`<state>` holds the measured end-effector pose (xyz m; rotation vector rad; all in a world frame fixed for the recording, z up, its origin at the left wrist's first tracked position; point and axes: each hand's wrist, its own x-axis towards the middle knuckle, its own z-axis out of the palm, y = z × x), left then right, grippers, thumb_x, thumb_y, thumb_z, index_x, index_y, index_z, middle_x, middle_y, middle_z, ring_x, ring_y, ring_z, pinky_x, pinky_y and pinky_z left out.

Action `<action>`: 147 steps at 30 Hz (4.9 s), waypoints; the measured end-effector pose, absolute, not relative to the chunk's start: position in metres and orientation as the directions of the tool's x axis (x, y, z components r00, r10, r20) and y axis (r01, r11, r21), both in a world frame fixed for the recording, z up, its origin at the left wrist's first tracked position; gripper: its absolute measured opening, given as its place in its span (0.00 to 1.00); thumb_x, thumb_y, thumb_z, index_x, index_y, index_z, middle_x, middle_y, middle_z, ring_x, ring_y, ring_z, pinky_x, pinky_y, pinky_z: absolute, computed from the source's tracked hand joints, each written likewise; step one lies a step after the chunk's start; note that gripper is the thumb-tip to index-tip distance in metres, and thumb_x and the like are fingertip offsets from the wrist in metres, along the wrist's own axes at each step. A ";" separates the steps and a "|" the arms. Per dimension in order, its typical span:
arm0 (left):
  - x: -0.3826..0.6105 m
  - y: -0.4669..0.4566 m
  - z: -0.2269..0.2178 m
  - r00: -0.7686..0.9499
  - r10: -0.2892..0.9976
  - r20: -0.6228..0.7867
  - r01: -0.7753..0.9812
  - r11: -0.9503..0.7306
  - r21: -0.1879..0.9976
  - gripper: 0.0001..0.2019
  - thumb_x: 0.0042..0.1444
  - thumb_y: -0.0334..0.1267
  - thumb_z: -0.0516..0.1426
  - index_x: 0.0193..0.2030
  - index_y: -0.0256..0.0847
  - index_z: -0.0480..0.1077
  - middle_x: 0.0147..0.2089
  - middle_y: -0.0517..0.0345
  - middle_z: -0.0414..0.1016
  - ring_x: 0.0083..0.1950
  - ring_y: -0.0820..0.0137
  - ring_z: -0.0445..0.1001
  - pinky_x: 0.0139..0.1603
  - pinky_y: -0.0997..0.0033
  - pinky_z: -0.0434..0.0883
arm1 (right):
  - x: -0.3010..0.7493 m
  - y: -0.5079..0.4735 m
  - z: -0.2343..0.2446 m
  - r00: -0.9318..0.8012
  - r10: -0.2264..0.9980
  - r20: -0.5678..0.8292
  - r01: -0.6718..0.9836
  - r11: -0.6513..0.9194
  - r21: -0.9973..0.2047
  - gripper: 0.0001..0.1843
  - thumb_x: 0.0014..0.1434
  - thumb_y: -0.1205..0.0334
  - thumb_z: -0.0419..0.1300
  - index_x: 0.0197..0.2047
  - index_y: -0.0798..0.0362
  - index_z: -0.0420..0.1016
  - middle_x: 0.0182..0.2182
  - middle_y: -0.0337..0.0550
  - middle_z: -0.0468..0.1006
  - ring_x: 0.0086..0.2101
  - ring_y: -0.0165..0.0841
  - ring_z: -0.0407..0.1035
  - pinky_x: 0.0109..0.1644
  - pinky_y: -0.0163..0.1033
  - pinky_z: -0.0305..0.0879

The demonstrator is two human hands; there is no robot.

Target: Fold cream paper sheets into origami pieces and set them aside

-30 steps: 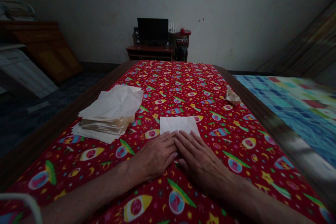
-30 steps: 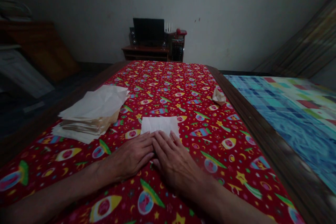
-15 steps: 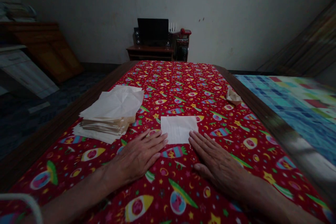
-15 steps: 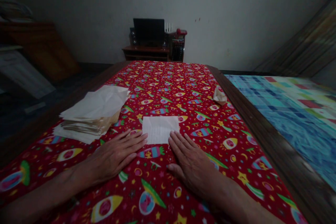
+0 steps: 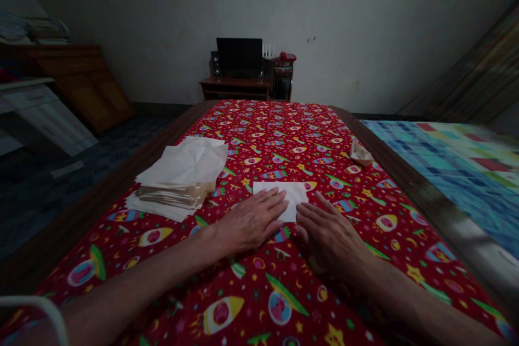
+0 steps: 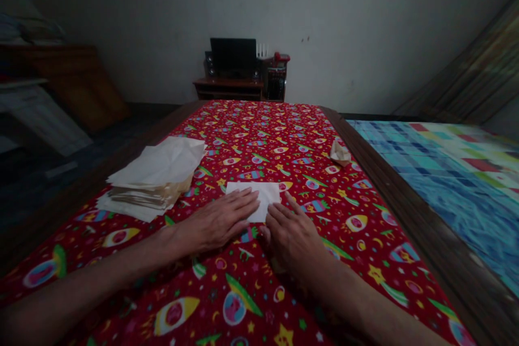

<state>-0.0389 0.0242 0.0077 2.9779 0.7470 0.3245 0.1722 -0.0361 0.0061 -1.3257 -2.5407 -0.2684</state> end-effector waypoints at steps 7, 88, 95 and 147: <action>-0.031 0.031 -0.009 0.802 0.576 0.159 0.575 -0.816 0.054 0.31 0.65 0.50 0.43 0.68 0.30 0.47 0.70 0.41 0.46 0.71 0.59 0.43 0.68 0.56 0.48 | 0.175 -0.001 -0.012 -0.577 0.759 0.302 0.799 0.602 0.013 0.30 0.67 0.53 0.45 0.65 0.63 0.55 0.63 0.61 0.57 0.63 0.44 0.50 0.64 0.55 0.52; -0.022 0.054 -0.009 0.292 0.950 0.110 0.039 -0.127 0.991 0.49 0.48 0.32 0.59 0.70 0.34 0.31 0.43 0.47 0.78 0.42 0.66 0.77 0.40 0.70 0.74 | 0.178 0.015 -0.005 -0.058 0.967 0.248 0.283 0.254 -0.925 0.27 0.58 0.61 0.53 0.61 0.51 0.61 0.31 0.39 0.76 0.28 0.29 0.68 0.29 0.32 0.64; -0.025 0.057 -0.013 0.406 0.910 0.084 0.055 -0.116 0.992 0.43 0.53 0.32 0.56 0.70 0.38 0.33 0.39 0.53 0.76 0.35 0.71 0.76 0.35 0.72 0.74 | 0.191 0.014 -0.006 -0.282 0.887 0.366 0.479 0.461 -0.747 0.10 0.57 0.62 0.57 0.41 0.54 0.77 0.39 0.48 0.77 0.39 0.35 0.72 0.39 0.37 0.68; -0.040 0.070 -0.016 0.527 0.760 0.380 0.497 -0.638 0.588 0.12 0.58 0.39 0.55 0.28 0.38 0.73 0.37 0.56 0.70 0.37 0.71 0.71 0.39 0.72 0.68 | 0.190 0.003 -0.003 -0.092 0.960 0.264 0.905 0.191 -0.380 0.14 0.61 0.57 0.53 0.28 0.53 0.75 0.23 0.42 0.75 0.24 0.31 0.66 0.27 0.34 0.51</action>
